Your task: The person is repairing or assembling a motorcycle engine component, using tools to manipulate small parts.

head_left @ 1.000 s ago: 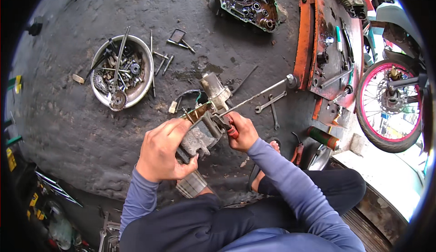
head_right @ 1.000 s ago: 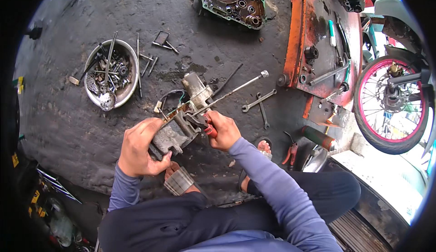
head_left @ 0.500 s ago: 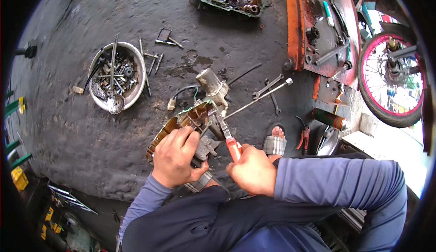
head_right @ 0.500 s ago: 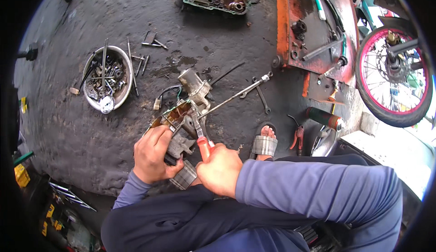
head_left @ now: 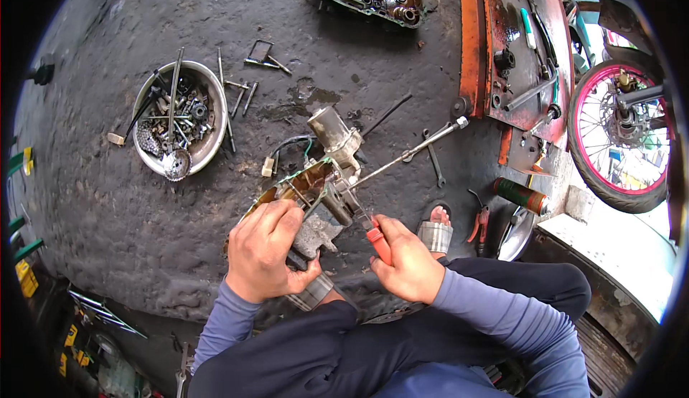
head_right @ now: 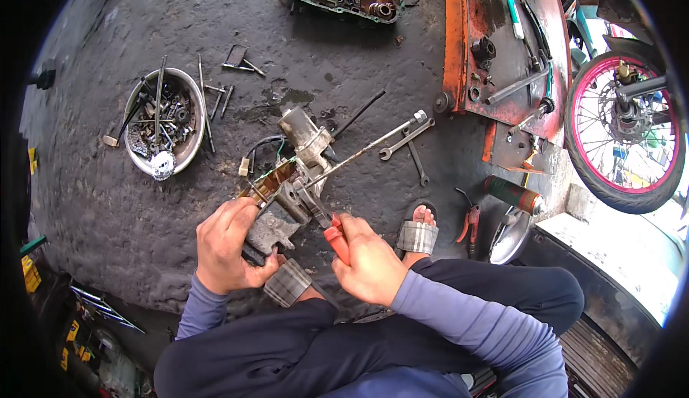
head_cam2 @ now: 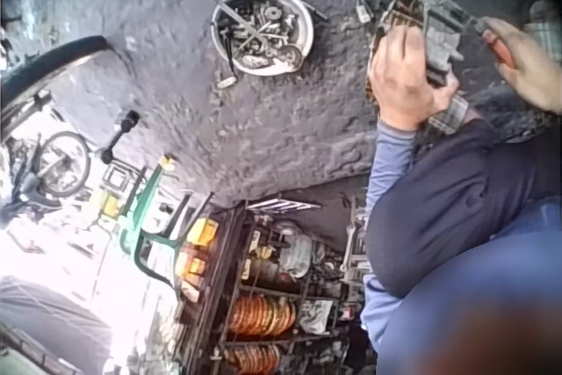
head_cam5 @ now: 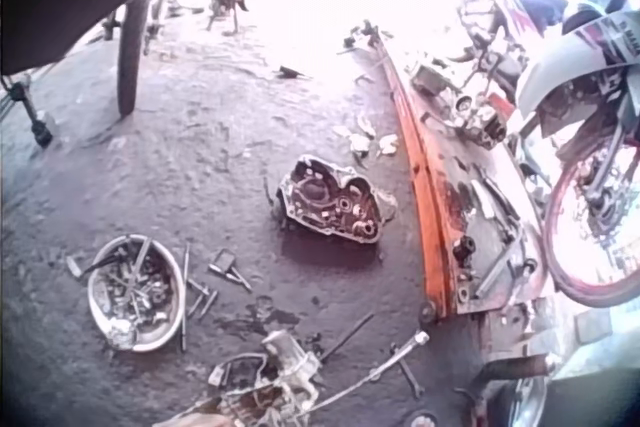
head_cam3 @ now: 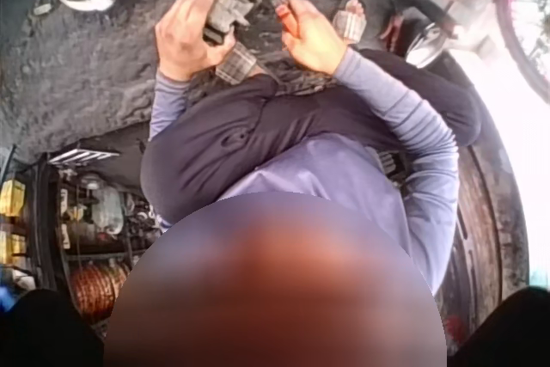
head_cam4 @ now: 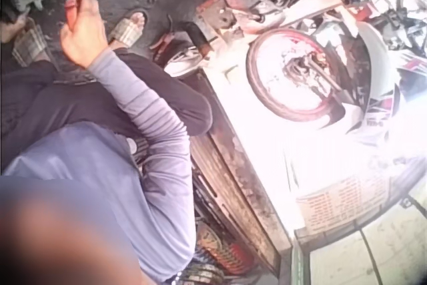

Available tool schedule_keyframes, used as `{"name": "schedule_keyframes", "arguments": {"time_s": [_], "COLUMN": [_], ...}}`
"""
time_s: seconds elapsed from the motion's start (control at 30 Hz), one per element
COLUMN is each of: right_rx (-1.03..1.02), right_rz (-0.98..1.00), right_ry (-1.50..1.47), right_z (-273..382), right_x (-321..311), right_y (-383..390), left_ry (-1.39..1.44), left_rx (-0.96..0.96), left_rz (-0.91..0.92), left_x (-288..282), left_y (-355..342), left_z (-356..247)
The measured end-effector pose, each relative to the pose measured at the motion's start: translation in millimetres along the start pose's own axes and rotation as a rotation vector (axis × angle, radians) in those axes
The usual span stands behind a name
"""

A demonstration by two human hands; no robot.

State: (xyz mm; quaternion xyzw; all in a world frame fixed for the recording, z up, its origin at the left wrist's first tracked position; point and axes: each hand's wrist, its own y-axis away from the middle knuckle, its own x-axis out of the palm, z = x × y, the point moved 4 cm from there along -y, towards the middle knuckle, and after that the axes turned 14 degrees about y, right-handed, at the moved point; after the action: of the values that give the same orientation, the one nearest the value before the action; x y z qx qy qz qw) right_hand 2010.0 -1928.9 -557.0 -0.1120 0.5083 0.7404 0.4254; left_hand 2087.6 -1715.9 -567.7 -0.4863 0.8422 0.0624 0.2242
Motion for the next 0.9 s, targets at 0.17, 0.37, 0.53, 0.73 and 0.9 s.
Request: {"name": "schedule_keyframes", "arguments": {"time_s": [0.17,0.37,0.53,0.73,0.9], "right_rx": [-0.065,-0.056,-0.152,-0.257,0.053], "right_rz": [-0.084,-0.391,-0.492,-0.452,-0.176], "right_ry": [0.056,0.048,0.002,0.01,-0.114], "right_z": [-19,-47,-50,-58,-41], "right_x": [8,24,30,36,37], "right_y": [-14,-43,-53,-66,-8], "left_ry": [0.013,0.034,0.047,0.054,-0.01], "left_rx": [-0.013,-0.017,-0.03,-0.034,-0.037], "left_rz": [-0.008,-0.012,-0.013,0.012,0.091], "left_x": [0,-2,-3,-3,10], "left_y": [-2,-3,-2,-3,8], "left_z": [-1,-1,1,-1,-13]}}
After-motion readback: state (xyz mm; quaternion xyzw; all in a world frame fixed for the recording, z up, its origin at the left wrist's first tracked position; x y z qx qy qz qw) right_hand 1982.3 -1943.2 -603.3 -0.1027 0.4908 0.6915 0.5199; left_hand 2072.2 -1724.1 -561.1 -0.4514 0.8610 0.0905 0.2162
